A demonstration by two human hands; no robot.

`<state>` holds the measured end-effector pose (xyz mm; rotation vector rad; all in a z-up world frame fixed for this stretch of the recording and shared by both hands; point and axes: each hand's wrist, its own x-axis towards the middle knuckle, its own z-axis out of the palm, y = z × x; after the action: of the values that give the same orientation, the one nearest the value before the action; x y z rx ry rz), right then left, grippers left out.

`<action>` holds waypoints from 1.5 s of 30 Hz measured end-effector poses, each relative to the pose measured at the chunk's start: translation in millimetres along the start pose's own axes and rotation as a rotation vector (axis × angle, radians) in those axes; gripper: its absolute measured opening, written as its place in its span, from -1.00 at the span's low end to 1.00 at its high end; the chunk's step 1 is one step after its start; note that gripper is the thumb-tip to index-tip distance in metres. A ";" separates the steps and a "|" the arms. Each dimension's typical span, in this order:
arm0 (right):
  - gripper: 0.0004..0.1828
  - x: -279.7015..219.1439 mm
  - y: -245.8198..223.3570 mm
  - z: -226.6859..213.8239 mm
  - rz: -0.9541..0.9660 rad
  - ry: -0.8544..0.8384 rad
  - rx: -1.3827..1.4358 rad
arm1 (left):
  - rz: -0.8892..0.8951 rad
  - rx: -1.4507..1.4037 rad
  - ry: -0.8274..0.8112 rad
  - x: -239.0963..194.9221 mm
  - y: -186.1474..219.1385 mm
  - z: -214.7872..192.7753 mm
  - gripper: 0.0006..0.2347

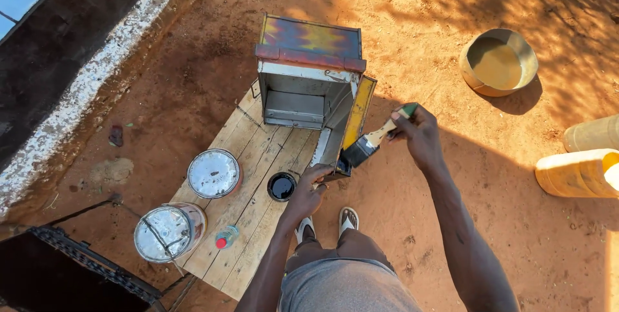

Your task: Painting a metal box with black paint using a paintbrush in an outdoor workspace.

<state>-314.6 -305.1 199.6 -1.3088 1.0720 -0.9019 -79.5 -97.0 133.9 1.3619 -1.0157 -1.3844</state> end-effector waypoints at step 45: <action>-0.79 12.7 -8.0 -19.3 -0.130 -0.063 0.017 | 0.116 -0.106 0.073 15.0 -37.6 7.3 -0.68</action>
<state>-328.9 -323.4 207.1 -1.3964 0.9372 -0.9583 -88.5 -102.8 94.2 1.2471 -0.9448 -1.2757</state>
